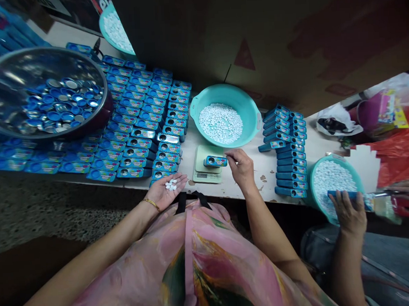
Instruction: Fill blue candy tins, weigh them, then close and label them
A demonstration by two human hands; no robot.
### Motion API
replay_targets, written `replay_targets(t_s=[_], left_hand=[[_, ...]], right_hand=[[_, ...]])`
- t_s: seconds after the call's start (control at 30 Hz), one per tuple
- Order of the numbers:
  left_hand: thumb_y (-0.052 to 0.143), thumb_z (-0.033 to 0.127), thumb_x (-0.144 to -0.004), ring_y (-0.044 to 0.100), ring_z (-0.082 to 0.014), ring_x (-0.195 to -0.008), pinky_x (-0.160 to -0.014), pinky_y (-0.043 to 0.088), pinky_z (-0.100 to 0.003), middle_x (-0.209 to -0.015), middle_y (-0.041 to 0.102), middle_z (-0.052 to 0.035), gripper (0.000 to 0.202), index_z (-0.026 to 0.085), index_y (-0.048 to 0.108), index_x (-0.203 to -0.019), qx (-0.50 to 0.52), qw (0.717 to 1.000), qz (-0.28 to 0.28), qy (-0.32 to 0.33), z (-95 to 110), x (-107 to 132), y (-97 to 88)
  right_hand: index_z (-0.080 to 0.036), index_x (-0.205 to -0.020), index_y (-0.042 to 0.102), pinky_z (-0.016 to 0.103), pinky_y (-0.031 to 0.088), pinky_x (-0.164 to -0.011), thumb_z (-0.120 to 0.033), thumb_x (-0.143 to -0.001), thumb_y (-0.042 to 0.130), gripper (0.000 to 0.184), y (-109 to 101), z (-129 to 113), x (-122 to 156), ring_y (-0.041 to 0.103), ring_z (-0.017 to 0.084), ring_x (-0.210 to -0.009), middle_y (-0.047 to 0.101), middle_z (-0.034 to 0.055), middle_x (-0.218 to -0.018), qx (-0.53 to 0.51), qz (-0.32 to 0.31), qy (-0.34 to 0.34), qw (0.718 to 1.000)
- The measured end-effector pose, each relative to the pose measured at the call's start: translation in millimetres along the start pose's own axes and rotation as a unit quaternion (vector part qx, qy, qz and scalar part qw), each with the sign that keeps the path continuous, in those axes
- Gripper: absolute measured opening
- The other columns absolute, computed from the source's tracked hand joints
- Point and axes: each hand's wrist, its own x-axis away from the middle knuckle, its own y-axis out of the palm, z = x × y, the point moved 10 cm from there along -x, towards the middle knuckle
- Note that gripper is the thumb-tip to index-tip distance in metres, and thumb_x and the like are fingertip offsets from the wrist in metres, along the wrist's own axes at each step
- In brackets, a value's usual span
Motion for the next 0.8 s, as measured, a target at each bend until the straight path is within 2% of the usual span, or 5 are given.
replay_targets(t_s=[0.17,0.4,0.67,0.73,0.8], left_hand=[[0.046,0.01,-0.077,0.059,-0.0256,-0.095,-0.076,0.053,-0.034,-0.098,0.063,-0.0192,0.023,0.005,0.061,-0.094,0.003,1.0,0.003,0.0,-0.3,0.0,-1.6],[0.046,0.01,-0.077,0.058,-0.0255,-0.096,-0.077,0.052,-0.033,-0.097,0.063,-0.0192,0.022,0.004,0.061,-0.091,0.001,1.0,-0.006,-0.002,0.1,-1.1,0.9],[0.045,0.009,-0.077,0.059,-0.0254,-0.094,-0.076,0.053,-0.033,-0.095,0.064,-0.019,0.021,0.005,0.061,-0.09,0.0,1.0,-0.001,-0.006,0.9,-2.2,4.0],[0.045,0.01,-0.077,0.059,-0.0254,-0.094,-0.075,0.053,-0.033,-0.095,0.064,-0.0192,0.021,0.005,0.061,-0.09,0.001,1.0,0.0,-0.005,0.6,-2.5,3.2],[0.046,0.01,-0.077,0.059,-0.0254,-0.094,-0.075,0.053,-0.033,-0.094,0.064,-0.0192,0.021,0.005,0.06,-0.091,0.002,1.0,-0.001,-0.007,-0.2,-3.0,2.8]], right_hand=[[-0.023,-0.088,0.062,0.03,0.045,-0.078,-0.016,-0.08,0.043,0.021,1.2,-4.7,-6.8,0.056,0.016,-0.085,0.061,0.0033,-0.086,-0.004,-0.009,-0.013,1.0],[-0.023,-0.088,0.061,0.029,0.045,-0.079,-0.017,-0.082,0.043,0.02,-10.0,-16.4,-21.7,0.055,0.014,-0.087,0.059,0.0033,-0.089,-0.004,0.014,-0.048,0.999],[-0.024,-0.091,0.061,0.031,0.046,-0.08,-0.018,-0.083,0.043,0.02,-12.2,-20.0,-28.3,0.056,0.015,-0.089,0.059,0.0039,-0.091,0.015,0.019,-0.056,0.998],[-0.024,-0.094,0.06,0.032,0.045,-0.083,-0.019,-0.084,0.041,0.022,-19.5,-17.9,-35.8,0.055,0.016,-0.093,0.059,0.004,-0.094,0.026,0.042,-0.066,0.997],[-0.025,-0.103,0.057,0.034,0.045,-0.085,-0.021,-0.085,0.039,0.026,-31.8,-11.1,-43.8,0.051,0.016,-0.102,0.057,0.005,-0.103,0.047,0.09,-0.067,0.993]])
